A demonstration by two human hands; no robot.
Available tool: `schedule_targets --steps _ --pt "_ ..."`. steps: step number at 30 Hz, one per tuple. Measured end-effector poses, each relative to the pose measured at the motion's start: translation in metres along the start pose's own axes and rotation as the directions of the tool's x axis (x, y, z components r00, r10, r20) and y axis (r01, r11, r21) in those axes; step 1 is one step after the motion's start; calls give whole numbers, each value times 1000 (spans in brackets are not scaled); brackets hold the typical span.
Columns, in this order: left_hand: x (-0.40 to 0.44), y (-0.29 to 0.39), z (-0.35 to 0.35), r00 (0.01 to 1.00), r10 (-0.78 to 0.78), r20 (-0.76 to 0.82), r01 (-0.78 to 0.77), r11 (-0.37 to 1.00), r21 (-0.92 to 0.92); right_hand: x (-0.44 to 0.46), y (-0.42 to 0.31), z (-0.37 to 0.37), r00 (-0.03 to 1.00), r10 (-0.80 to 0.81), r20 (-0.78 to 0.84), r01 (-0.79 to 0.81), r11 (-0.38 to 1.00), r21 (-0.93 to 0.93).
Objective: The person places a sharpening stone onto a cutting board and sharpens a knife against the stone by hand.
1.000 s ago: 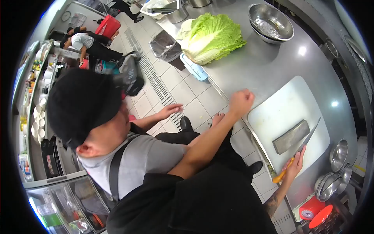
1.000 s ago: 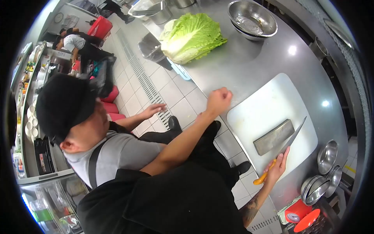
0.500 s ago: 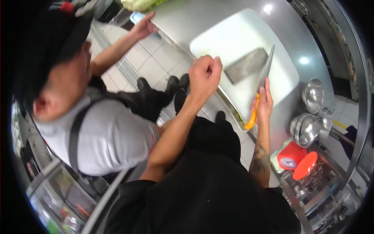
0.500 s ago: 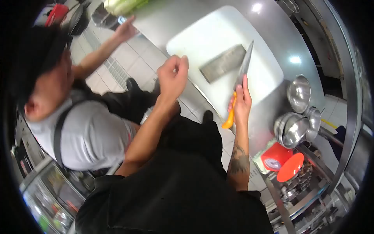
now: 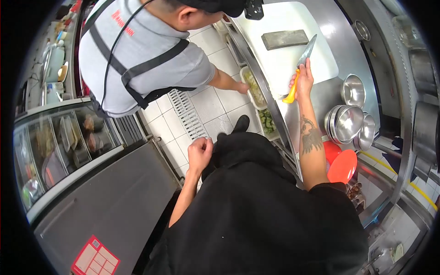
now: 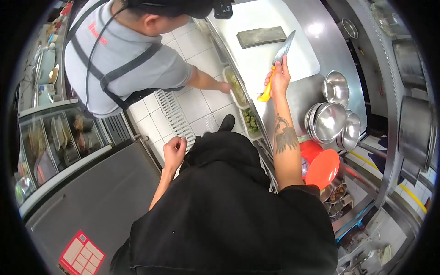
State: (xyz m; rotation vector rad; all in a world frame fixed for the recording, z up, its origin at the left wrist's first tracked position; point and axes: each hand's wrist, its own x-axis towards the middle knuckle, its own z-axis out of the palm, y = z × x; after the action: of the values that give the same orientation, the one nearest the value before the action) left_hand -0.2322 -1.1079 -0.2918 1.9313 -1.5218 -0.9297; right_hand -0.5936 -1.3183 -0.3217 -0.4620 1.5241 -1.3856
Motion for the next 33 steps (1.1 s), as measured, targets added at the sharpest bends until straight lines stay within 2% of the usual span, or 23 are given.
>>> schedule_targets --steps 8,10,14,16,20,21,22,23,24,28,30,33 --pt "-75 -47 -13 966 -144 -213 133 989 -65 13 15 -10 998 -40 47 43 997 -57" --pt "-110 -68 -17 931 -282 -230 257 957 -133 18 17 -12 997 -56 44 58 997 -44" --pt "-183 -130 0 875 -408 -262 394 913 -104 15 16 -12 997 -68 47 71 995 -71" --pt "-222 -186 25 847 -457 -271 445 889 -109 15 15 -12 996 -68 52 71 996 -56" --pt "-299 -269 69 718 -691 -77 661 713 -234 22 21 -15 993 -60 102 58 998 26" --pt "-319 -291 82 639 -769 22 734 600 -318 21 22 -16 992 -62 107 59 998 25" --pt "-337 -289 80 651 -756 61 725 597 -343 24 23 -18 991 -65 113 63 998 22" --pt "-344 -262 69 585 -807 83 779 530 -335 30 26 -18 992 -75 104 72 997 27" --pt "-353 -253 66 559 -823 99 795 499 -345 32 26 -18 989 -80 122 76 996 43" --pt "-399 -264 73 522 -846 109 802 443 -400 23 22 -15 992 -79 97 80 997 -6" --pt "-411 -271 79 542 -835 93 785 464 -410 30 28 -18 985 -115 129 112 993 30" --pt "-409 -276 89 594 -803 48 742 524 -417 28 26 -19 989 -87 121 87 996 9"
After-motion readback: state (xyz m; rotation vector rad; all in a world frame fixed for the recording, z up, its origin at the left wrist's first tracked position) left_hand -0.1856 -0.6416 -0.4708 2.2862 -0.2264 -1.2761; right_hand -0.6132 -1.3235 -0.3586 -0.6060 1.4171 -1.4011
